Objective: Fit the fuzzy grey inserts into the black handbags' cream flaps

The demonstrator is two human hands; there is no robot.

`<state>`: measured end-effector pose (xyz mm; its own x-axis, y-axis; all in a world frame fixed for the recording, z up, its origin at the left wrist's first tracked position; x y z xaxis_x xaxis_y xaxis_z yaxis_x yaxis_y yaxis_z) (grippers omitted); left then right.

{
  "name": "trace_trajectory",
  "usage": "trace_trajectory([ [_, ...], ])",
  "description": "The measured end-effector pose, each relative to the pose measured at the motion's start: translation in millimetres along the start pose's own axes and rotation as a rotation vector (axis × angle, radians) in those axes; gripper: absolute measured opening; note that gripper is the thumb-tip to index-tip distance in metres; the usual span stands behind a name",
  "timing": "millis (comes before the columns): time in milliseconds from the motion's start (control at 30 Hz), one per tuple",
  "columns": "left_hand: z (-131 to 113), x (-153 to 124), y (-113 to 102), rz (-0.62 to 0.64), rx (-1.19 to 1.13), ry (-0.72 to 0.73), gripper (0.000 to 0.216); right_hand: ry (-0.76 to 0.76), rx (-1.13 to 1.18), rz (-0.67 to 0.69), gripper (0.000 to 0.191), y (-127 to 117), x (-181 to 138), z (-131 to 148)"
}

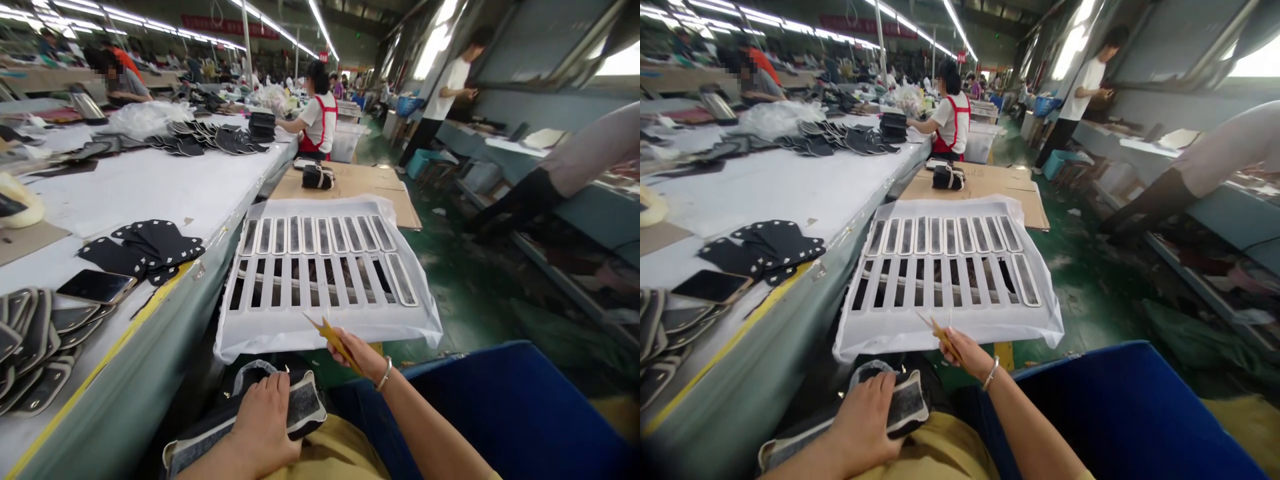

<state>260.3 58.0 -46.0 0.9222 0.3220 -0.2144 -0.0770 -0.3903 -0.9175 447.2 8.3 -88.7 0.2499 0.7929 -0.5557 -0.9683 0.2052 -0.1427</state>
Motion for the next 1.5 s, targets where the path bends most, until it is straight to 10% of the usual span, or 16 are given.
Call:
trace_trajectory([
  [300,19.3,5.0,-2.7,0.297,-0.294,0.161,0.107,0.042,-1.021,-0.208,0.055,14.7,-43.9,22.7],
  [433,32.4,20.1,-7.4,0.513,-0.675,0.384,0.094,0.056,-1.225,-0.232,0.052,26.8,-44.4,35.2],
  [933,38.8,50.3,17.4,0.524,-1.075,0.401,0.068,-0.029,-1.264,-0.358,0.049,50.1,-24.9,53.0],
  [1233,34.0,43.3,35.1,0.697,-1.569,0.09,0.087,-0.287,-1.324,-0.224,0.051,55.9,-8.2,61.4],
  [1500,57.9,46.5,34.2,0.568,-1.265,-0.094,0.078,-0.459,-1.346,-0.068,0.051,60.3,5.8,64.3],
])
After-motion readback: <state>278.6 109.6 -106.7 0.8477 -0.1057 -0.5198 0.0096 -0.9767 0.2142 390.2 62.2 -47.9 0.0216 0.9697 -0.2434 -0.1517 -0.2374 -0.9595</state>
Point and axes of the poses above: each hand's wrist, its own x-axis towards the middle knuckle, its own y-axis out of the palm, z = x × y, the point moved 6 cm from there along x, towards the middle knuckle, and after that the axes turned 10 degrees about y, right-handed, at the moved point
